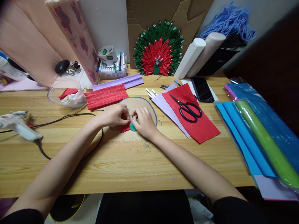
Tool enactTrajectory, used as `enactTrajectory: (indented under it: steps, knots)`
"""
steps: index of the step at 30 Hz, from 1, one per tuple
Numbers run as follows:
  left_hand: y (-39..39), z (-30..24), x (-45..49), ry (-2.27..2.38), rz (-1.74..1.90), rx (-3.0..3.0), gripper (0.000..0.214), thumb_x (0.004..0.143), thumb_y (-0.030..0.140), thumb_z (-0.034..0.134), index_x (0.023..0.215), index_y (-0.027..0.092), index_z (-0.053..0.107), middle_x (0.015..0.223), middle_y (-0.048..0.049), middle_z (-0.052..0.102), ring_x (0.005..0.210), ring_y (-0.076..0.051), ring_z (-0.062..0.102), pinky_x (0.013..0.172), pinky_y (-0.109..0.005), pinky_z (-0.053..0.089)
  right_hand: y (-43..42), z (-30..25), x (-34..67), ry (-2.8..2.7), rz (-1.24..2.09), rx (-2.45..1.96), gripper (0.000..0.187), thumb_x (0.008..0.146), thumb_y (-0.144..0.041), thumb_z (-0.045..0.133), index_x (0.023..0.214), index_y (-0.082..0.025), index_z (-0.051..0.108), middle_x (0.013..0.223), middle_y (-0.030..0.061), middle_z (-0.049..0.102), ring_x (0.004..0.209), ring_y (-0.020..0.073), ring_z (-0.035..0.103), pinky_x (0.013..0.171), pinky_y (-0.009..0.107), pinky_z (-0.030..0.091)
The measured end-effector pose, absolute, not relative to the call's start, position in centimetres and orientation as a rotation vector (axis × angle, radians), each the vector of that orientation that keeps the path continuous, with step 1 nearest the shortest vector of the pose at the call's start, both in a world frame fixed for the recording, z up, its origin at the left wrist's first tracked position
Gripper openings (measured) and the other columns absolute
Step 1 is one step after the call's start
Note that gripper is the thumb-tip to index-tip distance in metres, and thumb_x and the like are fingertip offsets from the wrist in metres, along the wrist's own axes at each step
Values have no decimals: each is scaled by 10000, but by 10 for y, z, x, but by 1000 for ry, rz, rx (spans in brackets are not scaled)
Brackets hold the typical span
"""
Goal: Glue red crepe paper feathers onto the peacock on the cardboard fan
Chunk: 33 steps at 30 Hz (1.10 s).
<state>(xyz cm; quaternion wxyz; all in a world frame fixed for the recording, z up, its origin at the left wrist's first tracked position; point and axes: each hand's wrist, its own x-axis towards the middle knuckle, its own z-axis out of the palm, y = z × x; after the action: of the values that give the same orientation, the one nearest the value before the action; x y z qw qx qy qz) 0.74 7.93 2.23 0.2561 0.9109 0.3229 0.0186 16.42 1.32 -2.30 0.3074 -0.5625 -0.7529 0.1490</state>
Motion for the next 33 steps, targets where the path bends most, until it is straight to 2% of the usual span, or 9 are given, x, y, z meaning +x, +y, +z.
enactTrajectory:
  steps: [12, 20, 33]
  knots:
    - [85, 23, 2, 844, 79, 2466, 183, 685, 287, 566, 740, 138, 656, 752, -45, 611, 617, -116, 524, 563, -212, 373, 13, -21, 165, -1978, 418, -1475, 101, 785, -118, 439, 819, -205, 479, 798, 50, 531, 818, 225, 448, 736, 342, 363]
    - [86, 25, -3, 842, 51, 2461, 168, 694, 282, 550, 716, 149, 652, 733, -32, 613, 618, -116, 524, 554, -212, 364, 9, -18, 167, -2007, 451, -1389, 168, 789, -104, 453, 733, -210, 570, 776, 34, 503, 826, 206, 434, 761, 338, 362]
    - [84, 23, -1, 845, 47, 2452, 183, 688, 309, 550, 686, 138, 614, 724, -30, 564, 597, -108, 495, 533, -213, 337, 10, -19, 166, -2093, 508, -1335, 167, 789, -107, 473, 783, -216, 599, 818, 38, 508, 866, 212, 420, 788, 350, 366]
